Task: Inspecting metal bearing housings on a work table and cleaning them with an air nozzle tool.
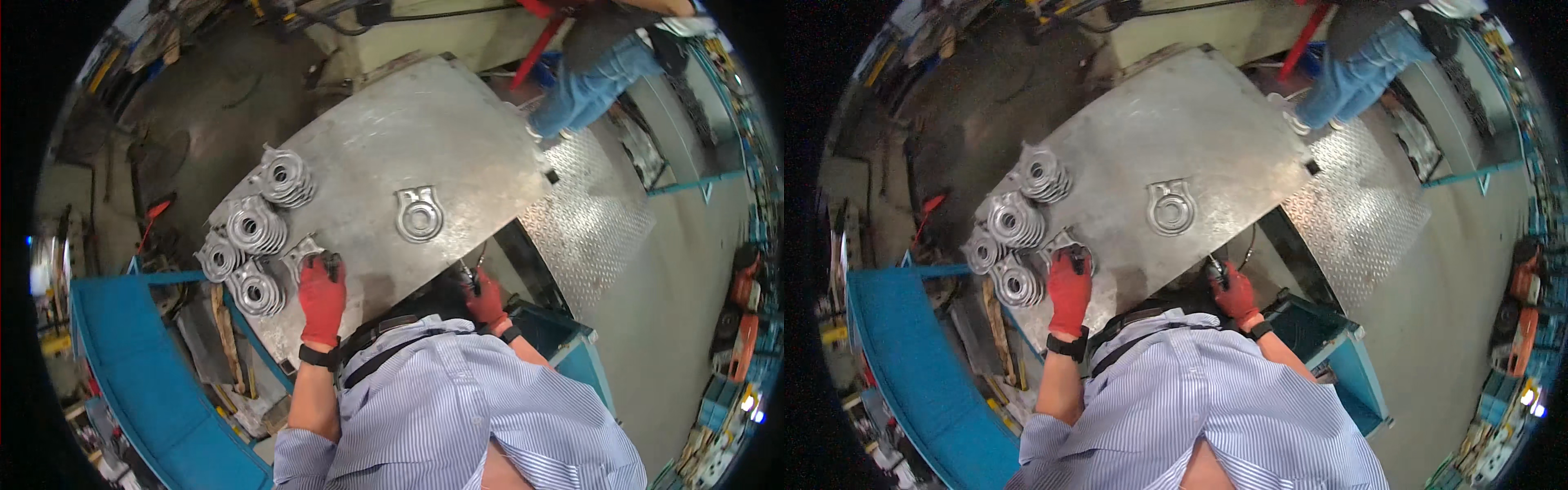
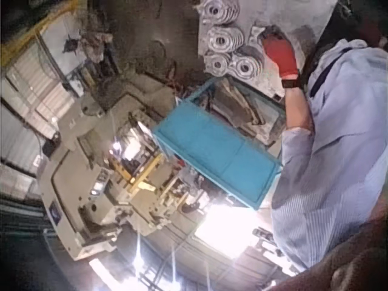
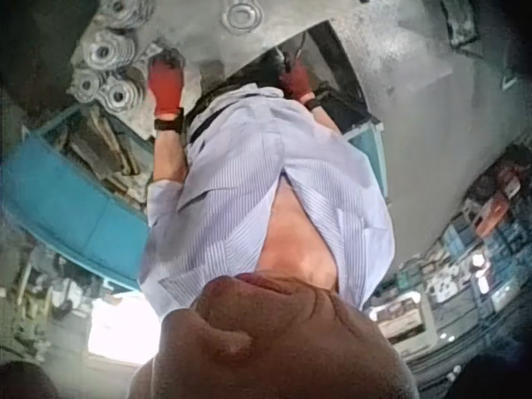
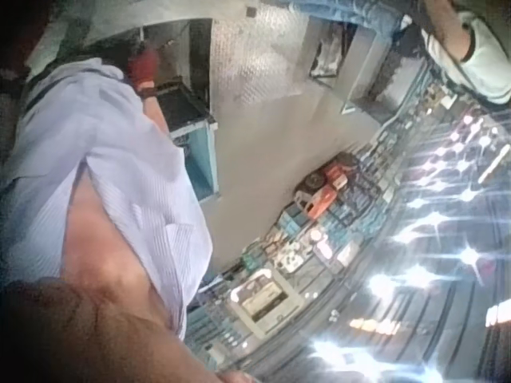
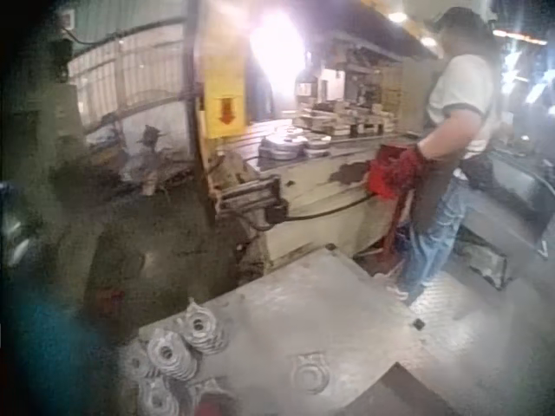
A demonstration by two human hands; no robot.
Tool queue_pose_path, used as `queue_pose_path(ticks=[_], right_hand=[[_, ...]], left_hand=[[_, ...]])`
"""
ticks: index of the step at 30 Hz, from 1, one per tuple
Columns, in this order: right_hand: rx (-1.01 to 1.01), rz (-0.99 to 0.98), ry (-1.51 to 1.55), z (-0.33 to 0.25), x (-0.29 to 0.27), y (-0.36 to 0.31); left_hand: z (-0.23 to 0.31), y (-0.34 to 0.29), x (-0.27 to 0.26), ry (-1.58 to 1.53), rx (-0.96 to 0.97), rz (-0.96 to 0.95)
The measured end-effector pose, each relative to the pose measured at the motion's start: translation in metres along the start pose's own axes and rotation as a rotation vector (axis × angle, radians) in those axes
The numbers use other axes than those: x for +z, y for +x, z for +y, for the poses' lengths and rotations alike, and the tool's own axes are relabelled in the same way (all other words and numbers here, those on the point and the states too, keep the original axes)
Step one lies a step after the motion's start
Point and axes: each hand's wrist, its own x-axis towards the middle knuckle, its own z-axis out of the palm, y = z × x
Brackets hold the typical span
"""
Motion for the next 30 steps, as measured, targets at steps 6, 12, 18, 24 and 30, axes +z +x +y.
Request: queue_pose_path(ticks=[6, 12, 18, 24, 30], right_hand=[[0.158, -0.108, 0.073, 0.019, -0.012, -0.004], [0.241, -0.036, 0.044, 0.016, -0.027, -0.013], [0.174, -0.106, 0.122, 0.016, -0.028, -0.004], [0.062, -0.275, 0.142, -0.015, -0.037, 0.014], [0.026, -0.352, 0.071, -0.018, -0.020, 0.021]], left_hand=[[0.075, 0.054, 0.078, -0.135, -0.029, -0.266], [0.065, 0.072, 0.128, -0.068, 0.051, -0.357], [0.068, 0.044, 0.128, -0.234, -0.004, -0.384], [0.071, 0.013, 0.114, -0.188, -0.074, -0.521], [0.093, 0.022, 0.101, -0.148, -0.196, -0.547]])
